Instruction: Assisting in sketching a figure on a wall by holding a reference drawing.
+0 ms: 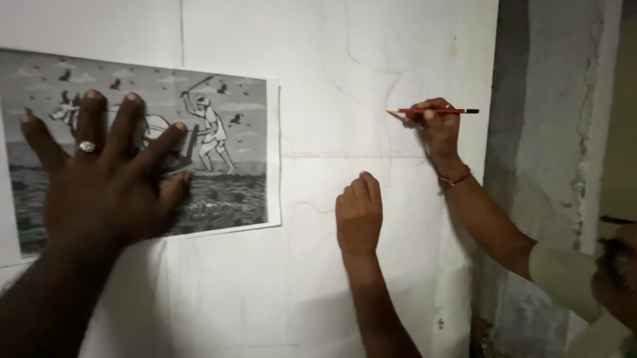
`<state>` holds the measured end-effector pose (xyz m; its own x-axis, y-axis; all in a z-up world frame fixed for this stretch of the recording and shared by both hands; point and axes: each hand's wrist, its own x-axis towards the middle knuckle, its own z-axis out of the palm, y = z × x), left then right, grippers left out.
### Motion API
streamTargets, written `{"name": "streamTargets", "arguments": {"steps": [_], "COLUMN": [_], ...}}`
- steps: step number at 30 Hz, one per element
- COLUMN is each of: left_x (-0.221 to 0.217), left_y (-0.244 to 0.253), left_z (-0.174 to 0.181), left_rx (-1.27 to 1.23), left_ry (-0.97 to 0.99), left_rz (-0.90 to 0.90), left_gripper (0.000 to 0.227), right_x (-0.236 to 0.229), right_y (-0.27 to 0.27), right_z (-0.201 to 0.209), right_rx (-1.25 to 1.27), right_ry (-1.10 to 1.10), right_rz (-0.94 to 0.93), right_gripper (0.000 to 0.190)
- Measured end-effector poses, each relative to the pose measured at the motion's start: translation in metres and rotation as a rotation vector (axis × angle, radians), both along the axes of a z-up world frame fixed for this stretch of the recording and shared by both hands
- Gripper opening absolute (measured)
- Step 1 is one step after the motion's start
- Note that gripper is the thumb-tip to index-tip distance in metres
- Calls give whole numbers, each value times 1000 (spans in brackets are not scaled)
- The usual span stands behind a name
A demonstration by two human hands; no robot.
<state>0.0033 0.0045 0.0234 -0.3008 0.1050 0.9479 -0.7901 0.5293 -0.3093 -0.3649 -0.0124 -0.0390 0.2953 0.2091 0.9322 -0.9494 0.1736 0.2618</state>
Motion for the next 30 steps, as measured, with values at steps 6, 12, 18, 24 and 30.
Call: {"name": "streamTargets", "arguments": {"steps": [6, 12, 18, 24, 30], "left_x": [-2, -2, -3, -5, 3], "left_y": [14, 13, 19, 13, 4], "left_z": [-1, 2, 2, -2, -1], "left_rx": [30, 29, 2, 36, 12], "left_ry": [-7, -5, -36, -17, 1], "left_rz": [-78, -114, -149, -166, -39], "left_gripper": [70, 75, 76, 74, 72], "right_x": [-2, -1, -4, -19, -3], "right_y": [-11, -5, -13, -30, -16], "right_z": [-5, -3, -4, -13, -8], "right_rx": [49, 26, 23, 217, 60], "right_ry": [-85, -59, -27, -212, -95], "right_rz": [141, 124, 40, 612, 508], "right_gripper": [18, 17, 11, 31, 16]}}
